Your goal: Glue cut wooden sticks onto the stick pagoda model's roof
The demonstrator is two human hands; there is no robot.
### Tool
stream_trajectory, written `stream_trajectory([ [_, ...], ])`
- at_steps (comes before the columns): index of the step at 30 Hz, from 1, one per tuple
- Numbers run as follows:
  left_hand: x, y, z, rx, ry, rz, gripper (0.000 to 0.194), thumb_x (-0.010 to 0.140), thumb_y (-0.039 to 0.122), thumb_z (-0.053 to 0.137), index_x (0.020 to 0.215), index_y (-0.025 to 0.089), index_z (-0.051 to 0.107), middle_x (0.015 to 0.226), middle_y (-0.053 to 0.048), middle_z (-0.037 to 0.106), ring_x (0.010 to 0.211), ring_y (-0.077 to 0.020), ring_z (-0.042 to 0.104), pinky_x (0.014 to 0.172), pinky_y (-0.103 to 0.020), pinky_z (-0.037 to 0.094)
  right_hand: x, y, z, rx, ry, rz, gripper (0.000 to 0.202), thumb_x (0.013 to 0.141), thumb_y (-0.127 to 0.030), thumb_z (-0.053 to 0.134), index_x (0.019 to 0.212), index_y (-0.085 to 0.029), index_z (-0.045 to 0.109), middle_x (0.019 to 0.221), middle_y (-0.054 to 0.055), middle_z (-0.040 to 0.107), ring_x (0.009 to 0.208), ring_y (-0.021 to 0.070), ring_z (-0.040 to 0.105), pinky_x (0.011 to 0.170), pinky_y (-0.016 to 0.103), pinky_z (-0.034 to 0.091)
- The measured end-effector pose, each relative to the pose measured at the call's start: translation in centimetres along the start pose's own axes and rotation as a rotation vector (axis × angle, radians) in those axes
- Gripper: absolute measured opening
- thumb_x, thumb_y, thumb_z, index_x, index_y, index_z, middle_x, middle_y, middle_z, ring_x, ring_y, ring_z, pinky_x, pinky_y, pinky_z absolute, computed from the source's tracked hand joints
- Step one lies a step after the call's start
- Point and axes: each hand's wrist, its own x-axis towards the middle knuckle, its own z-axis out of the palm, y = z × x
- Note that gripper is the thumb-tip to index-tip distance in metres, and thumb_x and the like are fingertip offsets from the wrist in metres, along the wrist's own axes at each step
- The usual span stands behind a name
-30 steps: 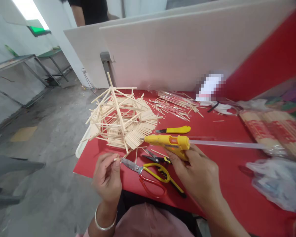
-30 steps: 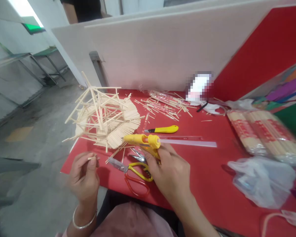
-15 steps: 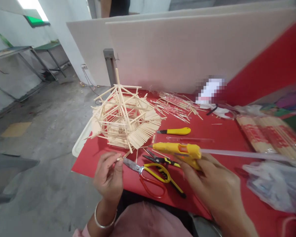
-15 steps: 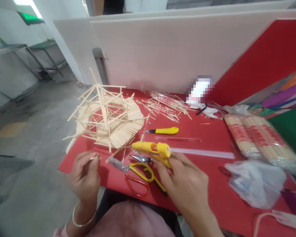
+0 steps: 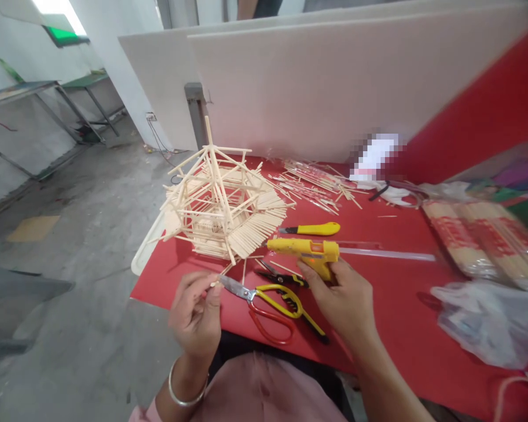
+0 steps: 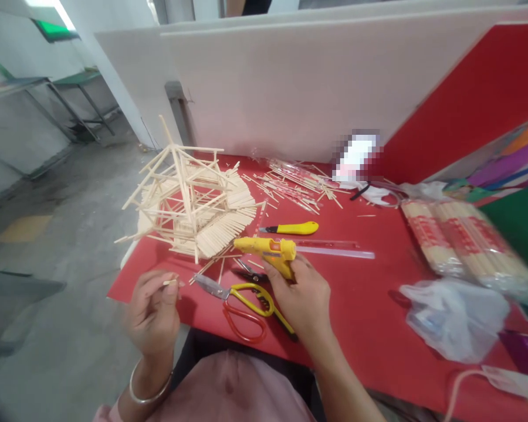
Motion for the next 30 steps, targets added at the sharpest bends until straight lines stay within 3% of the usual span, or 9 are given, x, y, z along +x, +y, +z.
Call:
stream_trajectory([
  [5, -0.5, -0.4, 0.4, -0.049, -0.044, 0.011, 0.017, 0.085, 0.009, 0.067, 0.097, 0.02, 0.071, 0.091, -0.002, 0.067, 0.069, -0.0105, 0.066, 0.056, -0.021, 0.055, -1.4, 0.5, -1.2, 0.181, -0.251, 0.054, 0.042, 0.082, -0.059, 0.064, 0.068, -0.02, 0.061, 0.057, -0.001, 0.058, 0.049, 0.0119, 0.047, 0.046, 0.024, 0.037],
  [9, -0.9, -0.4, 0.6, -0.043, -0.136, -0.026, 0.012, 0.087, 0.013, 0.067, 0.095, 0.019, 0.071, 0.089, -0.003, 0.069, 0.07, -0.0116, 0.067, 0.056, -0.02, 0.055, -0.8, 1.0, -1.6, 0.147, -0.224, 0.244, 0.046, 0.078, -0.064, 0.064, 0.065, -0.021, 0.054, 0.053, -0.003, 0.054, 0.049, 0.0116, 0.046, 0.046, 0.024, 0.036],
  [12, -1.3, -0.4, 0.4, -0.033, -0.192, -0.069, 0.007, 0.088, 0.015, 0.065, 0.091, 0.018, 0.071, 0.084, -0.004, 0.068, 0.069, -0.0119, 0.067, 0.056, -0.02, 0.055, 0.5, 0.8, -1.1, 0.244, -0.249, 0.339, 0.046, 0.08, -0.065, 0.059, 0.069, -0.021, 0.052, 0.055, -0.002, 0.057, 0.053, 0.0134, 0.051, 0.051, 0.025, 0.04],
  [15, -1.7, -0.5, -0.1, -0.017, -0.201, -0.1, 0.008, 0.088, 0.015, 0.065, 0.091, 0.019, 0.071, 0.085, -0.004, 0.069, 0.07, -0.012, 0.066, 0.058, -0.021, 0.055, 1.1, -0.1, -0.4, 0.344, -0.333, 0.324, 0.046, 0.081, -0.064, 0.058, 0.072, -0.02, 0.055, 0.059, 0.0, 0.061, 0.056, 0.0146, 0.055, 0.054, 0.026, 0.043],
  [19, -2.0, -0.7, -0.8, -0.007, -0.188, -0.135, 0.011, 0.087, 0.014, 0.066, 0.094, 0.02, 0.071, 0.087, -0.003, 0.068, 0.072, -0.0117, 0.066, 0.06, -0.021, 0.055, -0.2, -1.3, -0.1, 0.401, -0.471, 0.321, 0.047, 0.081, -0.065, 0.06, 0.072, -0.019, 0.056, 0.059, -0.001, 0.059, 0.053, 0.0127, 0.051, 0.05, 0.025, 0.04],
  [25, -1.9, -0.8, -0.7, 0.0, -0.188, -0.113, 0.009, 0.087, 0.014, 0.067, 0.093, 0.02, 0.071, 0.086, -0.003, 0.069, 0.076, -0.0132, 0.067, 0.066, -0.024, 0.057, -2.5, -0.5, -2.9, 0.443, -0.607, 0.341, 0.048, 0.079, -0.066, 0.064, 0.068, -0.02, 0.056, 0.058, -0.001, 0.055, 0.052, 0.0129, 0.049, 0.046, 0.025, 0.038],
  [28, -2.0, -0.8, -0.3, -0.016, -0.206, -0.111, 0.01, 0.087, 0.015, 0.068, 0.094, 0.021, 0.072, 0.086, -0.003, 0.069, 0.076, -0.0132, 0.067, 0.067, -0.025, 0.057, -2.3, 0.2, -4.4, 0.45, -0.57, 0.334, 0.049, 0.076, -0.067, 0.065, 0.069, -0.02, 0.06, 0.061, 0.001, 0.06, 0.056, 0.0158, 0.054, 0.049, 0.027, 0.043],
  [30, -2.1, -0.6, -0.1, -0.022, -0.221, -0.112, 0.011, 0.087, 0.014, 0.067, 0.094, 0.021, 0.072, 0.086, -0.003, 0.07, 0.076, -0.0132, 0.067, 0.067, -0.025, 0.057, -1.9, 0.2, -4.7, 0.407, -0.437, 0.34, 0.048, 0.076, -0.067, 0.065, 0.071, -0.019, 0.061, 0.063, 0.002, 0.062, 0.057, 0.0164, 0.056, 0.05, 0.027, 0.044],
])
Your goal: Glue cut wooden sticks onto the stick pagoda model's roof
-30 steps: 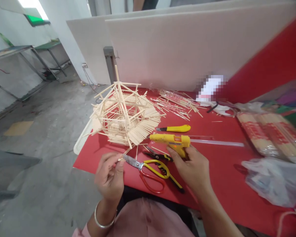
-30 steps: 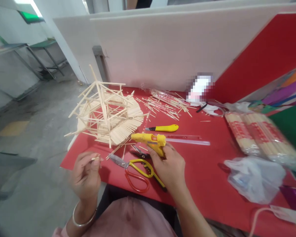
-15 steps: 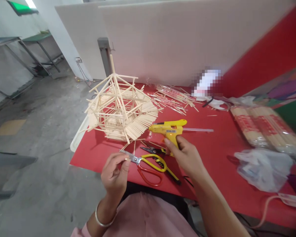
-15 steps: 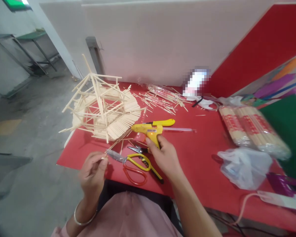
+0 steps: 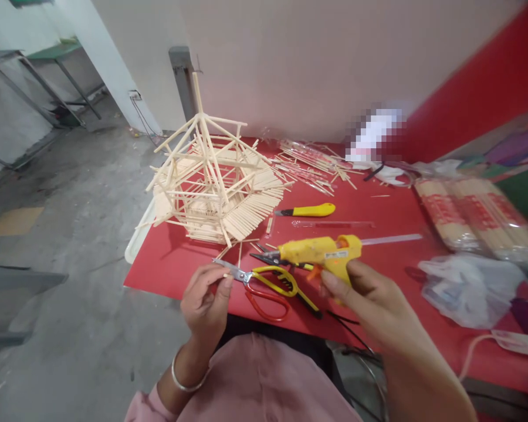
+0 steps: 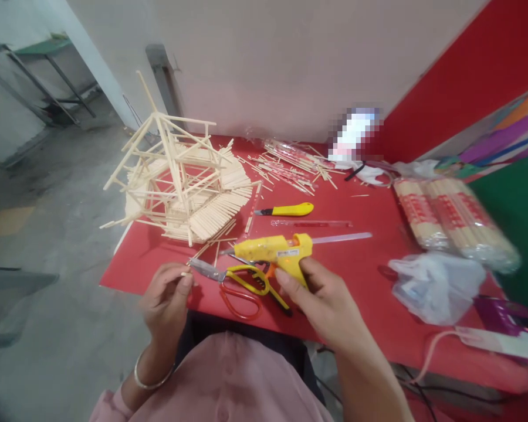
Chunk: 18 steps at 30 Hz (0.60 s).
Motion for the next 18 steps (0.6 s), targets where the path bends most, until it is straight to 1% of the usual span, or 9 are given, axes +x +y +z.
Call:
stream_trajectory([
  [2, 0.0, 0.3, 0.2, 0.01, -0.011, 0.018, 0.01, 0.087, 0.014, 0.067, 0.094, 0.021, 0.071, 0.085, -0.003, 0.069, 0.077, -0.0134, 0.067, 0.067, -0.025, 0.058, 0.4, -0.4, 0.3, -0.054, 0.149, -0.027, 0.047, 0.076, -0.066, 0.065, 0.073, -0.019, 0.061, 0.063, 0.002, 0.062, 0.056, 0.0159, 0.055, 0.049, 0.027, 0.043],
  [3, 0.1, 0.4, 0.3, 0.017, -0.011, 0.035, 0.01, 0.087, 0.014, 0.067, 0.094, 0.02, 0.071, 0.086, -0.003, 0.069, 0.078, -0.0136, 0.068, 0.067, -0.025, 0.058, 0.5, -0.6, 0.7, -0.082, 0.185, -0.048, 0.045, 0.076, -0.064, 0.065, 0.074, -0.019, 0.062, 0.064, 0.002, 0.062, 0.056, 0.0158, 0.055, 0.049, 0.026, 0.043],
  [4, 0.2, 0.6, 0.3, 0.021, -0.006, 0.054, 0.01, 0.087, 0.015, 0.067, 0.094, 0.02, 0.071, 0.087, -0.003, 0.069, 0.079, -0.0139, 0.068, 0.067, -0.025, 0.058, 0.6, -0.8, 1.1, -0.105, 0.195, -0.074, 0.044, 0.077, -0.062, 0.065, 0.076, -0.019, 0.062, 0.065, 0.002, 0.063, 0.056, 0.0155, 0.055, 0.049, 0.026, 0.043],
  [6, 0.3, 0.8, 0.3, 0.021, 0.011, 0.081, 0.009, 0.088, 0.015, 0.066, 0.094, 0.02, 0.07, 0.09, -0.004, 0.07, 0.08, -0.0141, 0.069, 0.065, -0.025, 0.059, 0.7, -1.2, 1.9, -0.136, 0.14, -0.116, 0.039, 0.08, -0.058, 0.065, 0.078, -0.018, 0.064, 0.065, 0.001, 0.062, 0.056, 0.0148, 0.054, 0.05, 0.025, 0.042],
  [8, 0.4, 0.9, 0.2, 0.022, 0.02, 0.084, 0.009, 0.088, 0.015, 0.066, 0.094, 0.02, 0.07, 0.09, -0.004, 0.07, 0.079, -0.014, 0.069, 0.064, -0.025, 0.059, 0.7, -1.4, 2.2, -0.133, 0.089, -0.141, 0.037, 0.08, -0.056, 0.065, 0.077, -0.019, 0.065, 0.063, 0.0, 0.061, 0.055, 0.0138, 0.052, 0.049, 0.024, 0.041],
  [9, 0.4, 0.9, 0.1, 0.025, 0.02, 0.078, 0.008, 0.088, 0.015, 0.066, 0.094, 0.02, 0.07, 0.089, -0.004, 0.07, 0.077, -0.0137, 0.069, 0.064, -0.025, 0.059, 0.8, -1.5, 2.2, -0.13, 0.1, -0.143, 0.037, 0.08, -0.056, 0.065, 0.076, -0.019, 0.065, 0.062, -0.001, 0.06, 0.054, 0.0134, 0.051, 0.048, 0.024, 0.04],
  [14, 0.4, 0.8, 0.3, 0.015, 0.004, 0.064, 0.008, 0.088, 0.015, 0.066, 0.093, 0.02, 0.07, 0.086, -0.003, 0.071, 0.074, -0.0131, 0.069, 0.065, -0.026, 0.06, 2.9, -1.6, 0.9, -0.225, 0.422, -0.146, 0.036, 0.08, -0.056, 0.063, 0.073, -0.021, 0.059, 0.058, -0.003, 0.055, 0.051, 0.0115, 0.045, 0.047, 0.024, 0.036],
  [16, 0.3, 0.9, 0.5, 0.011, -0.014, 0.068, 0.01, 0.088, 0.013, 0.065, 0.094, 0.02, 0.07, 0.087, -0.002, 0.071, 0.074, -0.0129, 0.069, 0.065, -0.026, 0.06, 4.1, -1.6, 0.6, -0.295, 0.497, -0.173, 0.038, 0.08, -0.057, 0.063, 0.068, -0.022, 0.053, 0.054, -0.004, 0.049, 0.049, 0.0107, 0.04, 0.047, 0.025, 0.033],
  [18, 0.3, 0.9, 0.6, 0.016, -0.026, 0.072, 0.011, 0.088, 0.013, 0.065, 0.094, 0.02, 0.07, 0.087, -0.003, 0.071, 0.075, -0.0131, 0.069, 0.065, -0.026, 0.06, 5.1, -1.7, 0.7, -0.363, 0.525, -0.223, 0.04, 0.082, -0.056, 0.062, 0.066, -0.023, 0.049, 0.055, -0.004, 0.047, 0.05, 0.0111, 0.04, 0.049, 0.026, 0.033],
])
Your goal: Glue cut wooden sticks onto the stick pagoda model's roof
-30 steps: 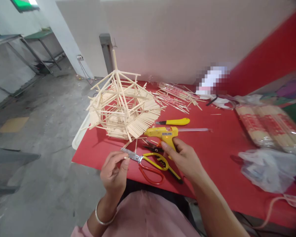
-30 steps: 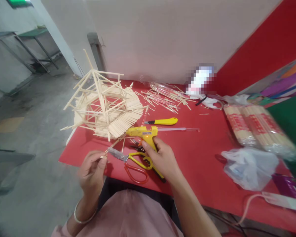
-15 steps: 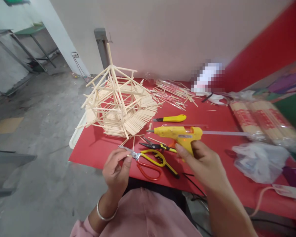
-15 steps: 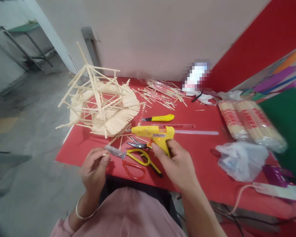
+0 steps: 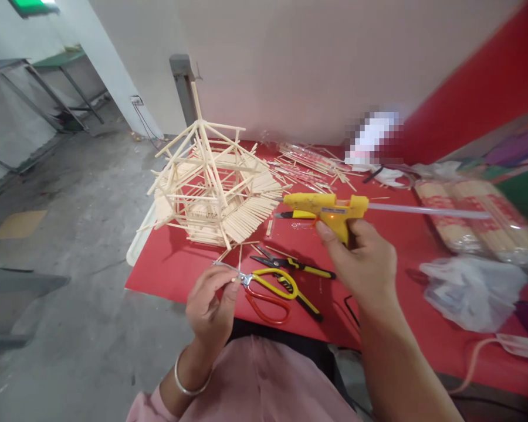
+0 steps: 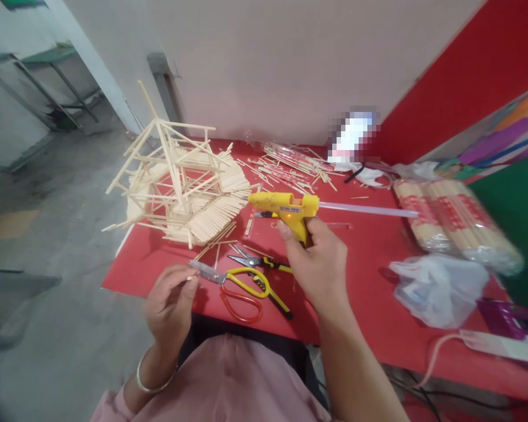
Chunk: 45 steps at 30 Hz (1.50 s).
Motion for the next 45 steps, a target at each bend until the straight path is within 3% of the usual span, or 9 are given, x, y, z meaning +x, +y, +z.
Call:
stream_trajectory([
  [5, 0.3, 0.0, 0.0, 0.001, 0.002, 0.004, 0.012, 0.088, 0.013, 0.065, 0.095, 0.02, 0.07, 0.087, -0.002, 0.072, 0.077, -0.0138, 0.07, 0.066, -0.026, 0.06, 0.3, -0.5, 1.3, -0.097, 0.015, -0.217, 0.033, 0.09, -0.048, 0.057, 0.069, -0.023, 0.052, 0.075, 0.003, 0.06, 0.065, 0.0162, 0.054, 0.062, 0.029, 0.041],
  [9, 0.5, 0.0, 0.0, 0.013, -0.002, 0.0, 0.01, 0.088, 0.014, 0.065, 0.094, 0.02, 0.07, 0.085, -0.002, 0.072, 0.075, -0.014, 0.069, 0.065, -0.026, 0.059, -0.6, 0.2, 0.5, -0.158, 0.085, -0.299, 0.025, 0.092, -0.042, 0.057, 0.077, -0.022, 0.058, 0.082, 0.007, 0.065, 0.076, 0.0206, 0.06, 0.068, 0.032, 0.044],
  [15, 0.5, -0.2, 0.6, -0.029, -0.027, 0.003, 0.011, 0.087, 0.012, 0.066, 0.093, 0.02, 0.07, 0.085, -0.002, 0.07, 0.075, -0.0132, 0.069, 0.066, -0.024, 0.058, -2.2, 1.7, -1.7, -0.222, 0.136, -0.211, 0.028, 0.09, -0.045, 0.058, 0.075, -0.022, 0.059, 0.076, 0.007, 0.063, 0.073, 0.0218, 0.059, 0.066, 0.033, 0.042],
  [18, 0.6, 0.1, 0.9, -0.055, -0.043, 0.032, 0.011, 0.087, 0.011, 0.066, 0.094, 0.019, 0.069, 0.085, -0.002, 0.07, 0.077, -0.0135, 0.068, 0.068, -0.025, 0.058, -1.8, 1.6, -0.8, -0.136, 0.095, -0.192, 0.026, 0.088, -0.045, 0.059, 0.077, -0.022, 0.06, 0.079, 0.005, 0.064, 0.073, 0.0197, 0.059, 0.067, 0.031, 0.043],
  [24, 0.5, 0.6, 0.2, -0.015, -0.037, 0.021, 0.011, 0.088, 0.012, 0.064, 0.093, 0.019, 0.07, 0.084, -0.002, 0.071, 0.075, -0.0132, 0.068, 0.064, -0.024, 0.057, -0.9, 0.9, 1.1, 0.03, -0.013, -0.036, 0.038, 0.082, -0.048, 0.065, 0.062, -0.022, 0.048, 0.061, -0.002, 0.051, 0.056, 0.0119, 0.044, 0.055, 0.027, 0.036],
  [30, 0.1, 0.0, 0.2, -0.015, -0.04, 0.009, 0.012, 0.087, 0.011, 0.066, 0.094, 0.02, 0.07, 0.086, -0.002, 0.071, 0.075, -0.0132, 0.069, 0.066, -0.025, 0.058, -2.8, 1.1, -1.3, 0.157, -0.134, -0.052, 0.03, 0.082, -0.048, 0.066, 0.069, -0.021, 0.059, 0.064, -0.003, 0.054, 0.054, 0.0109, 0.045, 0.05, 0.025, 0.035],
  [33, 0.0, -0.1, 0.7, -0.025, -0.054, 0.027, 0.012, 0.086, 0.012, 0.067, 0.094, 0.02, 0.07, 0.086, -0.002, 0.071, 0.076, -0.0133, 0.068, 0.068, -0.026, 0.058, -2.7, 1.3, -2.1, 0.09, -0.038, -0.048, 0.034, 0.081, -0.051, 0.066, 0.067, -0.021, 0.056, 0.058, -0.005, 0.047, 0.05, 0.0097, 0.038, 0.047, 0.025, 0.031],
  [37, 0.0, 0.1, 0.9, -0.037, -0.069, 0.04, 0.012, 0.087, 0.012, 0.066, 0.095, 0.02, 0.07, 0.086, -0.002, 0.07, 0.078, -0.0135, 0.068, 0.069, -0.026, 0.059, -1.0, 1.2, -1.5, -0.004, 0.09, -0.023, 0.04, 0.08, -0.055, 0.065, 0.064, -0.021, 0.049, 0.055, -0.006, 0.041, 0.05, 0.0093, 0.034, 0.049, 0.026, 0.029],
  [45, 0.0, 0.2, 0.1, -0.035, -0.041, 0.007, 0.013, 0.088, 0.009, 0.064, 0.095, 0.02, 0.069, 0.086, -0.002, 0.07, 0.075, -0.0125, 0.068, 0.066, -0.025, 0.059, 0.7, 0.2, 0.7, -0.048, 0.094, -0.177, 0.038, 0.083, -0.05, 0.062, 0.064, -0.023, 0.044, 0.061, -0.001, 0.05, 0.056, 0.0137, 0.045, 0.055, 0.029, 0.035],
])
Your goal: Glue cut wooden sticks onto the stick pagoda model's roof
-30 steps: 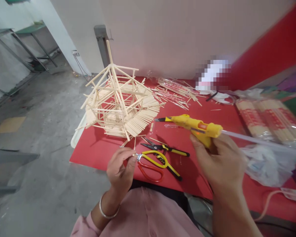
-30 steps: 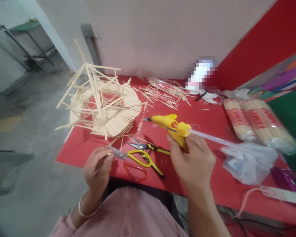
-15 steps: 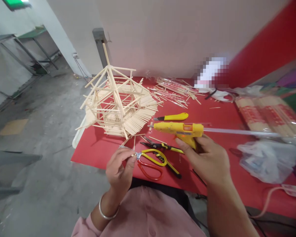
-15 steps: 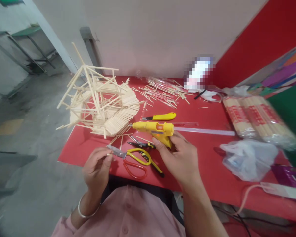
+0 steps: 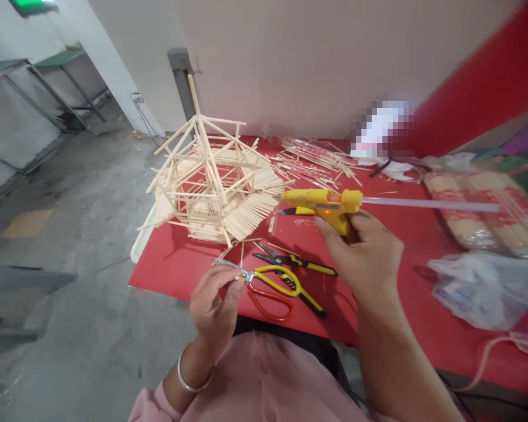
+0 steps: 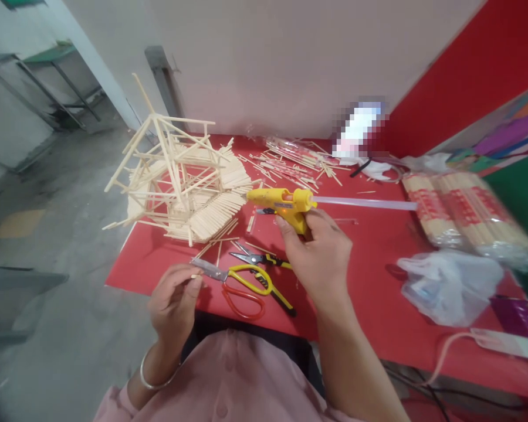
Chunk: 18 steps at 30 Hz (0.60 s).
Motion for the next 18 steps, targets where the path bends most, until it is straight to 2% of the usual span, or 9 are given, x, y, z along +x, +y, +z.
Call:
stream_trajectory([
  [3, 0.2, 0.0, 0.0, -0.002, -0.002, 0.009, 0.014, 0.087, 0.009, 0.064, 0.095, 0.02, 0.069, 0.085, -0.001, 0.07, 0.075, -0.0128, 0.069, 0.065, -0.024, 0.058, -0.7, 0.4, -0.5, -0.082, 0.05, -0.065, 0.04, 0.085, -0.048, 0.062, 0.061, -0.024, 0.039, 0.063, 0.0, 0.052, 0.059, 0.0151, 0.049, 0.057, 0.029, 0.035],
  [9, 0.4, -0.1, 0.5, -0.019, -0.032, 0.006, 0.011, 0.088, 0.011, 0.065, 0.094, 0.019, 0.069, 0.084, -0.002, 0.07, 0.074, -0.0132, 0.068, 0.067, -0.025, 0.058, -1.9, 0.7, -2.1, -0.15, 0.114, -0.108, 0.033, 0.086, -0.045, 0.063, 0.066, -0.023, 0.049, 0.066, 0.002, 0.057, 0.06, 0.016, 0.052, 0.056, 0.029, 0.037],
  [13, 0.3, -0.1, 0.7, -0.031, -0.028, 0.008, 0.012, 0.087, 0.011, 0.065, 0.095, 0.02, 0.069, 0.085, -0.002, 0.071, 0.078, -0.0139, 0.068, 0.072, -0.028, 0.059, -0.5, -0.8, -0.7, -0.105, 0.102, -0.167, 0.026, 0.087, -0.04, 0.063, 0.07, -0.023, 0.055, 0.072, 0.003, 0.063, 0.063, 0.0166, 0.056, 0.058, 0.029, 0.041],
  [18, 0.2, 0.1, 0.0, -0.045, -0.007, -0.022, 0.014, 0.087, 0.01, 0.065, 0.096, 0.02, 0.069, 0.086, -0.001, 0.071, 0.074, -0.0125, 0.068, 0.068, -0.025, 0.058, 1.1, -2.6, 1.7, -0.171, 0.066, -0.236, 0.018, 0.089, -0.038, 0.06, 0.082, -0.022, 0.061, 0.078, 0.004, 0.066, 0.07, 0.019, 0.059, 0.061, 0.03, 0.04],
])
